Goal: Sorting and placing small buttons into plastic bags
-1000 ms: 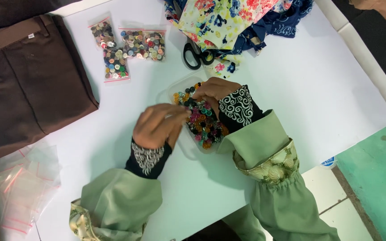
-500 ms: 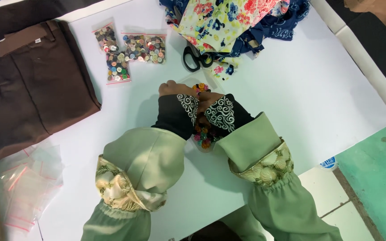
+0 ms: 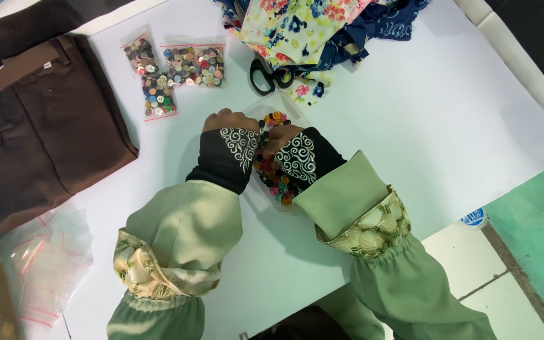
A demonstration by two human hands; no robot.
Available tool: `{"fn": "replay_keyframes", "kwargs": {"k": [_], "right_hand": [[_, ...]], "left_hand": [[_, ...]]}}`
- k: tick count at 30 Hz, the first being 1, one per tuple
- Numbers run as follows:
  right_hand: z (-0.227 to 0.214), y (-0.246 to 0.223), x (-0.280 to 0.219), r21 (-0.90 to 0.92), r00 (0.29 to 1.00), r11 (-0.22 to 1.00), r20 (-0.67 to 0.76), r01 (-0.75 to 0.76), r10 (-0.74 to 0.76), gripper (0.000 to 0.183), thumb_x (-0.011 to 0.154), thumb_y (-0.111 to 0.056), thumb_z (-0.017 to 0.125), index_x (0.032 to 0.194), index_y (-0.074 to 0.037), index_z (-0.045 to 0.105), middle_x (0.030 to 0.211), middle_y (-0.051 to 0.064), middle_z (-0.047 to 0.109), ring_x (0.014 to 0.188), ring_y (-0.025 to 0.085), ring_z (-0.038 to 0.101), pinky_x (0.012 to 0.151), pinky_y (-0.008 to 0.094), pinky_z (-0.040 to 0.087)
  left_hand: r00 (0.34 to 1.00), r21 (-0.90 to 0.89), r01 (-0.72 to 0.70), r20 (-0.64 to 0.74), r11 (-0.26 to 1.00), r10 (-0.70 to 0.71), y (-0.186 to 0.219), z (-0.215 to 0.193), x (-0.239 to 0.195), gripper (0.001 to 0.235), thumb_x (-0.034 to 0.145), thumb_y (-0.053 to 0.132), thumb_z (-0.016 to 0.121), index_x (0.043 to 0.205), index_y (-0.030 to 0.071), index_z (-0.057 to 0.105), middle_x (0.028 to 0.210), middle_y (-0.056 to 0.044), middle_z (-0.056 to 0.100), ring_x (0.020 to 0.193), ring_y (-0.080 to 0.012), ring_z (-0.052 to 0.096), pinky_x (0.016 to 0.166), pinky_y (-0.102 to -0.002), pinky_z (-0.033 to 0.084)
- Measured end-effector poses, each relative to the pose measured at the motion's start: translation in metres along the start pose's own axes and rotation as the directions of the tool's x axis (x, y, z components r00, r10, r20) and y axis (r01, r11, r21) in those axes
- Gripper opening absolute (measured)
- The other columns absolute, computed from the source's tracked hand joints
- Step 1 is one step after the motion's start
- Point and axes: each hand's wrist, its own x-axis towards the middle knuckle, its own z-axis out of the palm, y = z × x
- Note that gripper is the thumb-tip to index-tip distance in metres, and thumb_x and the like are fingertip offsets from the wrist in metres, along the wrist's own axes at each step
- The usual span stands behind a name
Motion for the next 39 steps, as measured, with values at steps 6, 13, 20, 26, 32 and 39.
{"fn": "replay_keyframes", "kwargs": {"k": [6,13,20,26,32,39], "right_hand": [[0.001,-0.002,0.007,0.2,0.989,0.977,-0.113,-0.07,0.094,0.04,0.09,-0.048,0.073,0.064,-0.021,0.06,0.057,-0.006,0.056,0.049,0.006,0.036,0.053,0.033,0.03],[-0.01,-0.034,-0.028,0.116,0.918,0.976,-0.376,0.182,-0.127,0.01,0.103,-0.028,0.063,0.097,-0.019,0.063,0.086,0.001,0.06,0.071,0.013,0.046,0.063,0.035,0.038],[-0.036,-0.094,-0.039,-0.226,0.754,0.942,-0.565,0.248,-0.334,0.025,0.102,-0.005,0.072,0.121,-0.02,0.07,0.102,0.001,0.07,0.088,0.015,0.067,0.074,0.027,0.049],[-0.043,-0.125,-0.039,0.122,0.758,0.91,-0.603,0.396,-0.249,0.023,0.105,-0.006,0.064,0.128,-0.009,0.062,0.118,0.008,0.065,0.101,0.014,0.065,0.088,0.027,0.052],[0.005,-0.092,-0.033,0.648,0.876,0.739,-0.45,0.185,0.175,0.052,0.109,-0.039,0.047,0.153,-0.01,0.044,0.163,0.007,0.04,0.138,0.008,0.044,0.121,0.03,0.032],[0.002,-0.086,-0.032,0.633,0.869,0.738,-0.475,0.231,0.136,0.051,0.111,-0.038,0.045,0.154,-0.009,0.043,0.165,0.009,0.036,0.145,0.01,0.041,0.123,0.033,0.034]], "left_hand": [[0.919,-0.445,0.35,0.335,0.824,-0.209,0.014,-0.116,0.001,0.045,0.104,0.035,0.06,0.11,-0.007,0.074,0.097,-0.019,0.074,0.104,-0.0407,0.065,0.094,-0.048,0.052],[0.79,-0.706,0.593,0.417,0.387,-0.45,0.004,-0.122,-0.04,0.048,0.077,0.064,0.08,0.108,0.027,0.076,0.098,0.013,0.074,0.099,-0.0033,0.071,0.086,-0.022,0.056],[0.838,-0.959,0.242,0.284,-0.149,-0.466,0.016,-0.078,-0.063,0.029,0.091,0.017,0.076,0.12,0.016,0.076,0.1,-0.003,0.073,0.082,-0.0085,0.063,0.079,-0.022,0.055],[0.837,-0.806,0.09,0.379,-0.585,-0.394,0.024,-0.038,-0.062,0.041,0.091,0.012,0.077,0.132,0.012,0.07,0.117,-0.016,0.07,0.102,-0.0238,0.07,0.095,-0.036,0.062],[0.813,-0.442,0.071,0.545,-0.894,-0.204,0.033,-0.01,-0.052,0.056,0.095,0.014,0.07,0.148,0.0,0.055,0.147,-0.026,0.053,0.123,-0.0292,0.062,0.106,-0.038,0.054],[0.825,-0.313,0.018,0.541,-0.949,-0.163,0.032,-0.034,-0.054,0.063,0.098,0.016,0.07,0.152,-0.002,0.046,0.154,-0.031,0.043,0.137,-0.0419,0.05,0.114,-0.049,0.047]]}}
